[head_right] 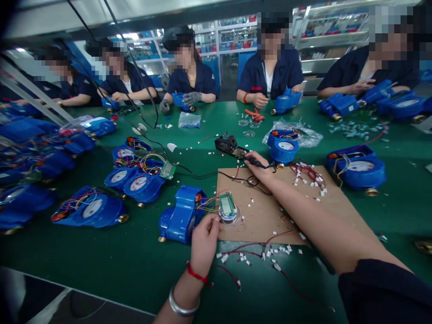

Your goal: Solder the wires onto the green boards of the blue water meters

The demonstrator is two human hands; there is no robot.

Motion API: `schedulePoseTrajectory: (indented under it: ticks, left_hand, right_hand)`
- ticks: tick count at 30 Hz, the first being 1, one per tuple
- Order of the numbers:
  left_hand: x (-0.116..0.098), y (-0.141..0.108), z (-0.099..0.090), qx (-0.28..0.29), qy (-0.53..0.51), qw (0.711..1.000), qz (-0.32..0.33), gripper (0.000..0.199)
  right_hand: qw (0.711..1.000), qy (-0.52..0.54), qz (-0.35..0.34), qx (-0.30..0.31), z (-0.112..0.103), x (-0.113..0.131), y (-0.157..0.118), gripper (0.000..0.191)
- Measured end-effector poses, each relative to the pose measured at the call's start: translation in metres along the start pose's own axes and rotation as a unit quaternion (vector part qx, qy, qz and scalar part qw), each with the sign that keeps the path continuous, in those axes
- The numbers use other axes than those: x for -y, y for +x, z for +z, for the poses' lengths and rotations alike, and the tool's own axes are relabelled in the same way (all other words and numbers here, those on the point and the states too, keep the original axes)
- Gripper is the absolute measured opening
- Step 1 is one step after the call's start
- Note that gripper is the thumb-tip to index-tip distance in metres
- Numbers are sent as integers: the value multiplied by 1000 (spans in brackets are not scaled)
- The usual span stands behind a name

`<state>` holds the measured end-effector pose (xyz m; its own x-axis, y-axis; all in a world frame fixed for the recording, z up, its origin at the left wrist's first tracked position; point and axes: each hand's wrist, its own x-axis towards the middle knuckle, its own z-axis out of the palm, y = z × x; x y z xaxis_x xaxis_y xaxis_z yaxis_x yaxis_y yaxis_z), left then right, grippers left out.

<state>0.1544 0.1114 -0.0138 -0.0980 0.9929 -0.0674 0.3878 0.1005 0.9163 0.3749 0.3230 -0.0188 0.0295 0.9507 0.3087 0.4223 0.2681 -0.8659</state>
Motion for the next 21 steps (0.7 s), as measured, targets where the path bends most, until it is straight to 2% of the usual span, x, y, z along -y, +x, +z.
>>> schedulePoseTrajectory:
  ticks: [3, 5, 7, 10, 14, 17, 21]
  left_hand:
    - [2, 1, 1, -2, 5, 1000, 11, 23]
    - [3, 1, 1, -6, 10, 1000, 19, 23]
    - [4, 1, 2, -10, 13, 1000, 24, 23]
    - [4, 0, 2, -9, 17, 999, 27, 23]
    - [4, 1, 2, -7, 14, 999, 31, 23]
    - [5, 1, 1, -5, 14, 999, 34, 23]
    - [6, 2, 1, 1, 12, 999, 37, 24]
  right_hand:
    - [999, -15, -3, 52, -8, 12, -4, 23]
    - [998, -14, 9, 57, -14, 20, -6, 23]
    - [999, -4, 35, 34, -18, 24, -7, 21]
    - [994, 33, 95, -38, -16, 22, -3, 16]
    - [969, 110, 186, -121, -2, 7, 4, 21]
    - [948, 163, 242, -125, 2, -3, 2, 20]
    - [932, 200, 279, -115, -14, -5, -6, 13]
